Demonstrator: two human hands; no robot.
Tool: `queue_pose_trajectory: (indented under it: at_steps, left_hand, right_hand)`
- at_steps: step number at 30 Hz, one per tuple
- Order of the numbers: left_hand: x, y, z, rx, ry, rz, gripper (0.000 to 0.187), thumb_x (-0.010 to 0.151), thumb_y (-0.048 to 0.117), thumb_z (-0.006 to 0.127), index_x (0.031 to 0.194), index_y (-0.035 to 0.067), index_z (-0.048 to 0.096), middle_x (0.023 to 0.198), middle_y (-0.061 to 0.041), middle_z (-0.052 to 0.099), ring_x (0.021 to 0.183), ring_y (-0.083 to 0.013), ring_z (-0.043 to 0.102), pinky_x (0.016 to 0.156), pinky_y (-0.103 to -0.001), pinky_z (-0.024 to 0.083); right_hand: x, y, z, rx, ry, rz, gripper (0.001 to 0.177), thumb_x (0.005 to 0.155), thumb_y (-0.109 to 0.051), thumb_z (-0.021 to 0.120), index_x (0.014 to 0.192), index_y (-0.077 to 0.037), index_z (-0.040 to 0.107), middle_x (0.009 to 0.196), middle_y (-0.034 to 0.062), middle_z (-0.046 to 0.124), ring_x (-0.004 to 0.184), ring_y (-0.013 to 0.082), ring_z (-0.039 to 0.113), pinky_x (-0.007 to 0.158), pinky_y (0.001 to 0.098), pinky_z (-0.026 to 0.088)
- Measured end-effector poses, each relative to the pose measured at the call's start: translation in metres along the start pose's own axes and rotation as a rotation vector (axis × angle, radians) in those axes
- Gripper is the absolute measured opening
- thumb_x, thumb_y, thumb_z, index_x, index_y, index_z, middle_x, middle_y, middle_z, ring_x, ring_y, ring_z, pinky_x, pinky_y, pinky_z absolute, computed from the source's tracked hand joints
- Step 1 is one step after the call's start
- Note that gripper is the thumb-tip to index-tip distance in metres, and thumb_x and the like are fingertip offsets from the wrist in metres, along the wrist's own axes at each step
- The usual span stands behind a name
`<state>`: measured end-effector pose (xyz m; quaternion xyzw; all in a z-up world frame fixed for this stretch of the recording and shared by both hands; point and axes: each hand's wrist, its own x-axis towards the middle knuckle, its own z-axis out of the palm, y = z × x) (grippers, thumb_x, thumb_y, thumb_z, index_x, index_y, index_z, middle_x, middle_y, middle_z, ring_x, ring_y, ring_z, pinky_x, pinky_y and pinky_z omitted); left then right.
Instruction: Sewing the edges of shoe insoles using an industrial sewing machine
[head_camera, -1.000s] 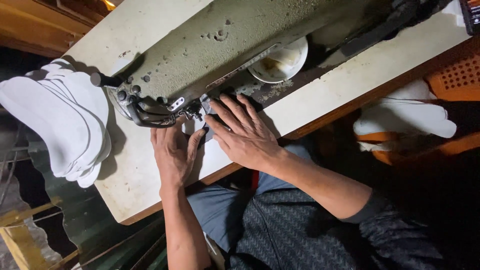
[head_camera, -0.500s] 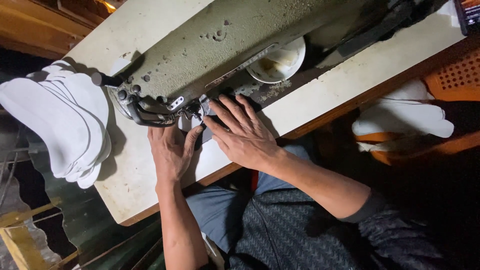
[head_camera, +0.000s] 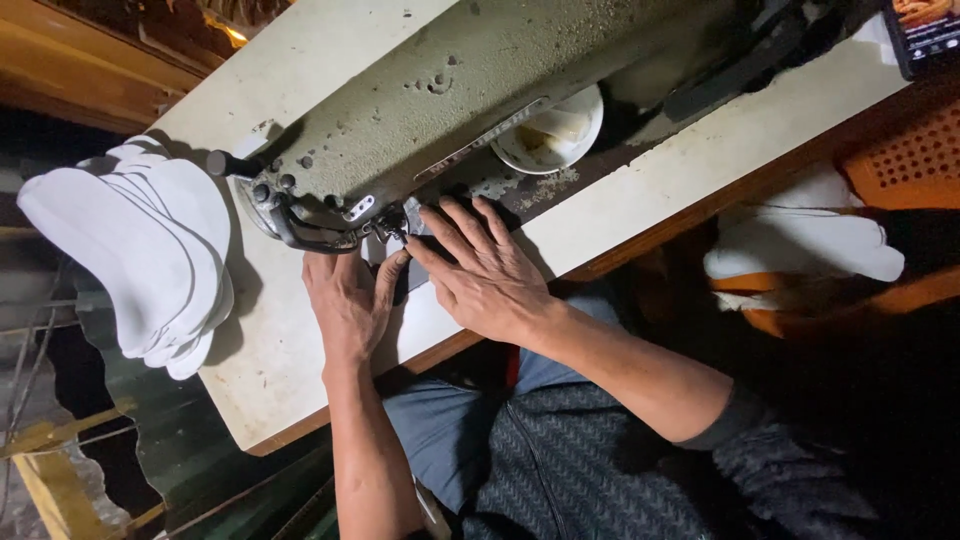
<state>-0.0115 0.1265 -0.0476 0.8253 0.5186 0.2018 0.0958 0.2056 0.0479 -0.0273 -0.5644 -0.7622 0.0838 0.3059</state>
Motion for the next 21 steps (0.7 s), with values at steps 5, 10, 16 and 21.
queue_pose_trajectory:
  at_steps: [5, 10, 16, 21]
  left_hand:
    - [0.001, 0.014, -0.007, -0.029, 0.017, -0.008, 0.063, 0.093, 0.050, 0.073, 0.143, 0.016, 0.059, 0.143, -0.017, 0.052, 0.139, -0.0393, 0.046, 0.116, -0.060, 0.034]
    - [-0.009, 0.011, -0.006, 0.004, 0.013, -0.038, 0.053, 0.099, 0.048, 0.066, 0.142, 0.018, 0.060, 0.144, -0.016, 0.051, 0.138, -0.0386, 0.046, 0.117, -0.059, 0.033]
    - [-0.014, 0.028, -0.019, 0.081, 0.040, -0.069, 0.043, 0.101, 0.046, 0.064, 0.133, 0.016, 0.066, 0.138, -0.015, 0.052, 0.136, -0.0364, 0.047, 0.115, -0.056, 0.035]
    - [-0.015, 0.036, -0.021, 0.187, 0.059, -0.066, 0.042, 0.101, 0.049, 0.064, 0.130, 0.018, 0.067, 0.131, -0.012, 0.053, 0.132, -0.0341, 0.050, 0.110, -0.054, 0.039]
  right_hand:
    - [0.001, -0.002, -0.002, -0.034, -0.015, 0.001, 0.046, 0.098, -0.020, 0.051, 0.143, -0.012, 0.056, 0.154, 0.0207, 0.043, 0.149, 0.0386, 0.031, 0.121, 0.0600, 0.016]
    - [0.001, -0.004, -0.005, -0.021, -0.047, 0.014, 0.046, 0.099, -0.021, 0.048, 0.144, -0.013, 0.055, 0.154, 0.0205, 0.042, 0.149, 0.0380, 0.030, 0.122, 0.0594, 0.015]
    - [0.001, -0.007, -0.005, -0.045, -0.064, 0.019, 0.048, 0.099, -0.022, 0.047, 0.145, -0.014, 0.054, 0.156, 0.0191, 0.041, 0.150, 0.0366, 0.028, 0.122, 0.0586, 0.015]
    - [0.001, -0.008, -0.005, -0.040, -0.056, 0.029, 0.048, 0.099, -0.022, 0.047, 0.145, -0.014, 0.054, 0.155, 0.0183, 0.041, 0.150, 0.0360, 0.028, 0.122, 0.0584, 0.015]
